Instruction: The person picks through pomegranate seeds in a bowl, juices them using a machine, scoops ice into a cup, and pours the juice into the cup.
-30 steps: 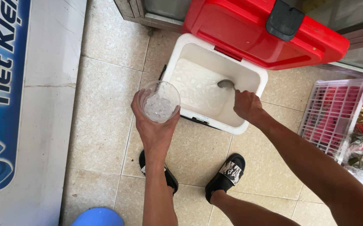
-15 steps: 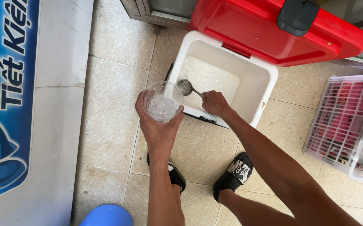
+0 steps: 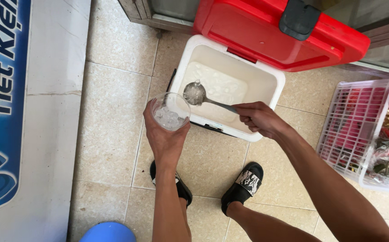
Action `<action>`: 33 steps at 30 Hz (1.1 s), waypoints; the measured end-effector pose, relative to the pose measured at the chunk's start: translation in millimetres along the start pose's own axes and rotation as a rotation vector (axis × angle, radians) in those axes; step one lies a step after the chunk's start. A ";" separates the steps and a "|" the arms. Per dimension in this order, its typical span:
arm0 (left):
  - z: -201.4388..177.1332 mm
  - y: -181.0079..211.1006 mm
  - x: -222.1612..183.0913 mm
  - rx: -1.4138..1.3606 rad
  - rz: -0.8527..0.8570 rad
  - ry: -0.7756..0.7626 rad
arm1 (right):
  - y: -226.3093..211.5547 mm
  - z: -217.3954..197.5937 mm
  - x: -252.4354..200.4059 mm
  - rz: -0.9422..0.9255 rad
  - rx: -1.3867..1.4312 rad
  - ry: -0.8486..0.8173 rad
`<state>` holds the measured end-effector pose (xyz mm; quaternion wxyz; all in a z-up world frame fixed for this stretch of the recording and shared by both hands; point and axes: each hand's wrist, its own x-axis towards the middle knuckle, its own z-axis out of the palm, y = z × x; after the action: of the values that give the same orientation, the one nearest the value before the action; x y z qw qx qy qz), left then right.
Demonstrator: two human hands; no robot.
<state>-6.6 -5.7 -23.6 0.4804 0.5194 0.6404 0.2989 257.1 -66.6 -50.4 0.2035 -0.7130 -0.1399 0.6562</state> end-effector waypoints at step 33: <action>-15.7 7.2 6.0 -0.168 0.108 0.105 | 47.4 23.4 185.8 -0.285 -0.726 0.676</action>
<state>-18.5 3.9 -13.5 0.4713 0.4946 0.6084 0.4038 249.2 -19.0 -237.5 0.0643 -0.8839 -0.3806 0.2640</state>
